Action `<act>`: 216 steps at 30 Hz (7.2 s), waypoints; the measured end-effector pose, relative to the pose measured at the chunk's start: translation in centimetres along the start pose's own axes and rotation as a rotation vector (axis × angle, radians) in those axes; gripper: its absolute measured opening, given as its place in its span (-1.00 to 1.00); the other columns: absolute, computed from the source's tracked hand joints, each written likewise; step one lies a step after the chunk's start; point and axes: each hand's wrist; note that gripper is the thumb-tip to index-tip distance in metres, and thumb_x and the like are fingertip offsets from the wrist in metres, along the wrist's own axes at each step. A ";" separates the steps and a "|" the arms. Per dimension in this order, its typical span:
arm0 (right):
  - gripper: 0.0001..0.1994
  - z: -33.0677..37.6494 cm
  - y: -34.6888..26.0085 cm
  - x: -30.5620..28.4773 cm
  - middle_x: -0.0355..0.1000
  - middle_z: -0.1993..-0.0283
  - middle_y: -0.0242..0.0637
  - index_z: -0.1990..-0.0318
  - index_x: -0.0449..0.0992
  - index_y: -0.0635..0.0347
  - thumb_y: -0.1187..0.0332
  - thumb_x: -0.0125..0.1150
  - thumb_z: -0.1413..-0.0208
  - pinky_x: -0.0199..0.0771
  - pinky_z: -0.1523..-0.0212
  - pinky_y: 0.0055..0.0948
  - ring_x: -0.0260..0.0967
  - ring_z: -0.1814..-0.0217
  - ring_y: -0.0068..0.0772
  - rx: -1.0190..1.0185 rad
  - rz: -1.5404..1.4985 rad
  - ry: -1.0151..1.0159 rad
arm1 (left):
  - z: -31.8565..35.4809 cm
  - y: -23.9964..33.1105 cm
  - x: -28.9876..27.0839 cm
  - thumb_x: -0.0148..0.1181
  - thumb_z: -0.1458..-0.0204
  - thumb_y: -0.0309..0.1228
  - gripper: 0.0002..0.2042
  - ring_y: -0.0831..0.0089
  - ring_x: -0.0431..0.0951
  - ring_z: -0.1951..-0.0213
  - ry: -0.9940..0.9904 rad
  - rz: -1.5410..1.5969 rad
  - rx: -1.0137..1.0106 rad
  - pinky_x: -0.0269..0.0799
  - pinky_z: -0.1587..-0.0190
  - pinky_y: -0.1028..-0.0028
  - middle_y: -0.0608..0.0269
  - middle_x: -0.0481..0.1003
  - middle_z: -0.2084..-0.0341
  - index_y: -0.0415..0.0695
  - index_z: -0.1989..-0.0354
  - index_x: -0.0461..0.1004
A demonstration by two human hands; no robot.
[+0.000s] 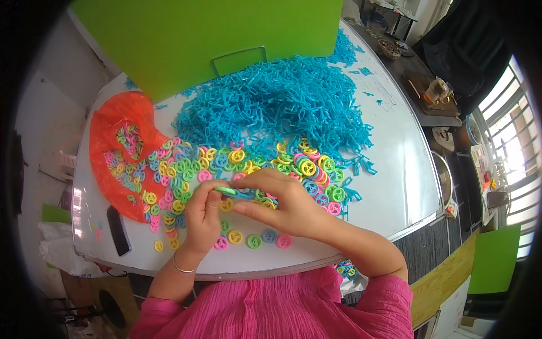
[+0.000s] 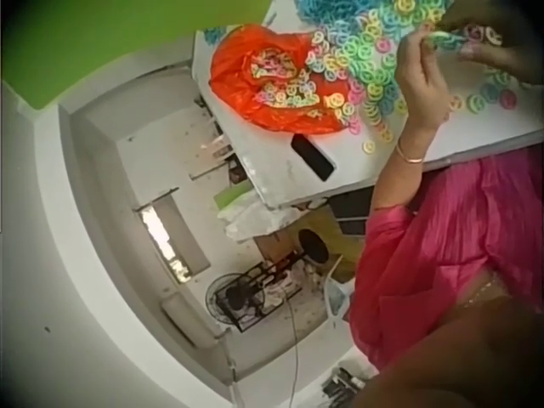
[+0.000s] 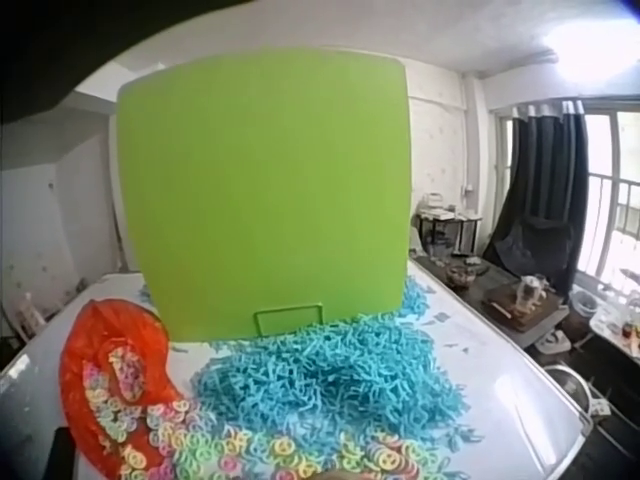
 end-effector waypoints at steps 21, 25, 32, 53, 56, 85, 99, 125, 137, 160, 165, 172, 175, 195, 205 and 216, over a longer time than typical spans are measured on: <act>-0.74 0.0 0.3 0.3 0.44 0.12 -0.38 0.14 0.53 0.06 0.44 0.21 0.06 0.42 0.13 -0.40 0.40 0.13 -0.44 -0.862 0.832 -0.051 | -1.0 0.9 -1.1 -0.05 -0.25 -0.22 -0.69 0.65 0.48 0.50 -0.444 0.504 -0.824 0.33 0.48 0.60 0.34 0.45 0.62 -0.24 0.29 0.48; -0.71 0.1 1.3 0.3 0.43 0.17 -0.32 0.13 0.53 0.15 0.49 0.27 0.09 0.39 0.22 -0.42 0.38 0.22 -0.42 -0.586 0.433 0.065 | -1.6 -0.3 -1.8 0.06 -0.19 -0.28 -0.78 0.48 0.50 0.51 -0.156 0.136 -0.595 0.38 0.45 0.47 0.25 0.46 0.61 -0.20 0.26 0.49; -0.79 0.2 1.1 0.6 0.40 0.18 -0.31 0.10 0.45 0.28 0.41 0.17 -0.14 0.34 0.19 -0.49 0.33 0.12 -0.46 0.221 -0.204 0.027 | -2.6 -4.3 -2.7 0.26 0.07 -0.45 -0.77 0.24 0.43 0.24 0.079 -0.717 0.062 0.36 0.19 0.31 0.22 0.45 0.32 -0.08 0.18 0.55; -0.76 0.0 2.6 0.4 0.41 0.19 -0.44 0.01 0.42 0.23 0.38 0.11 -0.20 0.38 0.16 -0.58 0.36 0.15 -0.59 0.528 -1.041 0.163 | -2.5 -5.0 -3.7 0.27 0.06 -0.50 -0.76 0.38 0.55 0.42 0.015 -0.425 -0.202 0.46 0.36 0.46 0.16 0.54 0.39 -0.19 0.17 0.53; -0.76 -0.1 1.4 0.5 0.45 0.18 -0.40 0.01 0.43 0.27 0.44 0.13 -0.18 0.40 0.12 -0.57 0.40 0.15 -0.57 0.493 -0.947 0.114 | -2.3 -5.0 -3.5 0.37 0.16 -0.45 -0.72 0.30 0.52 0.37 -0.055 -0.581 -0.071 0.45 0.31 0.41 0.16 0.48 0.40 -0.19 0.23 0.54; -0.71 0.8 1.1 3.9 0.52 0.35 -0.32 0.03 0.52 0.24 0.45 0.27 -0.06 0.39 0.39 -0.60 0.41 0.34 -0.67 0.157 -0.045 0.235 | 0.4 0.4 0.3 0.16 -0.11 -0.53 -0.80 0.55 0.58 0.36 0.102 0.386 -0.236 0.53 0.29 0.61 0.19 0.58 0.33 -0.29 0.11 0.54; -0.60 0.2 0.0 3.0 0.38 0.55 -0.26 0.04 0.54 0.19 0.55 0.36 0.13 0.31 0.58 -0.45 0.34 0.57 -0.40 -0.141 0.371 0.291 | 0.4 0.9 0.4 0.12 -0.14 -0.51 -0.82 0.57 0.57 0.36 0.126 0.403 -0.095 0.54 0.26 0.61 0.23 0.56 0.34 -0.26 0.12 0.54; -0.54 0.3 0.1 2.2 0.43 0.50 -0.24 -0.07 0.43 0.26 0.52 0.29 0.07 0.39 0.48 -0.36 0.37 0.51 -0.29 -0.180 0.473 0.186 | 0.6 1.0 1.2 0.12 -0.14 -0.49 -0.82 0.49 0.59 0.32 0.172 0.684 -0.361 0.56 0.26 0.56 0.17 0.56 0.29 -0.33 0.16 0.50; -0.51 0.7 -0.6 2.8 0.36 0.54 -0.29 -0.06 0.44 0.28 0.56 0.33 0.13 0.30 0.52 -0.42 0.28 0.56 -0.36 -0.299 0.624 0.308 | 1.1 1.0 1.3 0.07 -0.15 -0.55 -0.84 0.48 0.59 0.33 0.177 0.424 -0.072 0.58 0.27 0.53 0.18 0.55 0.31 -0.31 0.14 0.49; -0.60 8.4 -7.3 -9.6 0.51 0.19 -0.20 -0.07 0.43 0.12 0.41 0.28 -0.02 0.50 0.21 -0.43 0.52 0.23 -0.29 0.449 0.228 -0.832 | -1.8 -1.6 -3.9 0.27 0.11 -0.44 -0.84 0.19 0.47 0.21 -0.062 -0.503 -0.185 0.36 0.11 0.28 0.14 0.49 0.35 -0.16 0.32 0.58; -0.58 11.8 -7.5 -9.6 0.51 0.08 -0.20 -0.06 0.46 0.11 0.24 0.30 -0.03 0.49 0.11 -0.35 0.51 0.16 -0.22 0.705 0.414 -1.023 | -1.7 -1.2 -4.4 0.33 0.17 -0.38 -0.79 0.18 0.44 0.14 -0.131 -0.542 -0.215 0.33 0.06 0.28 0.15 0.48 0.32 -0.15 0.33 0.57; -0.67 6.4 -7.3 -6.8 0.52 0.12 -0.19 0.03 0.51 0.22 0.30 0.28 -0.07 0.51 0.20 -0.42 0.52 0.19 -0.29 0.340 0.127 -0.550 | -1.2 -3.2 -2.8 0.40 0.22 -0.32 -0.76 0.22 0.42 0.20 -0.175 -0.573 -0.185 0.33 0.09 0.28 0.17 0.45 0.36 -0.15 0.39 0.55; -0.70 3.0 -4.9 -2.3 0.53 0.18 -0.25 0.02 0.48 0.28 0.36 0.23 -0.12 0.49 0.20 -0.51 0.48 0.17 -0.49 0.458 0.049 -0.207 | -1.3 -3.0 -2.8 0.40 0.21 -0.36 -0.78 0.25 0.43 0.29 -0.042 -0.442 -0.155 0.35 0.18 0.33 0.18 0.43 0.40 -0.16 0.41 0.53; -0.76 -0.5 1.4 1.3 0.35 0.46 -0.53 0.09 0.52 0.28 0.31 0.16 -0.19 0.09 0.53 -0.71 0.11 0.52 -0.81 0.453 -0.368 0.382 | -3.1 -4.2 0.0 0.19 0.02 -0.42 -0.68 0.29 0.40 0.11 -0.046 -0.683 0.219 0.18 0.07 0.41 0.33 0.53 0.11 0.05 0.03 0.54; -0.75 0.0 1.9 2.4 0.40 0.39 -0.40 0.12 0.51 0.33 0.33 0.23 -0.14 0.27 0.40 -0.60 0.26 0.38 -0.68 0.312 -0.047 0.279 | -2.2 -0.3 -0.8 0.14 -0.14 -0.44 -0.79 0.63 0.54 0.37 0.014 0.560 -0.430 0.47 0.29 0.64 0.28 0.58 0.39 -0.26 0.11 0.54; -0.71 0.2 0.9 3.6 0.34 0.50 -0.28 0.08 0.53 0.27 0.48 0.31 0.01 0.25 0.55 -0.46 0.28 0.54 -0.43 0.016 0.236 0.269 | -0.7 0.8 0.0 0.12 -0.14 -0.48 -0.80 0.60 0.56 0.39 0.022 0.417 -0.291 0.51 0.31 0.64 0.23 0.59 0.40 -0.24 0.11 0.55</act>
Point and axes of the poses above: each hand's wrist, its own z-axis away from the middle knuckle, its own x-axis out of the palm, y = z × x
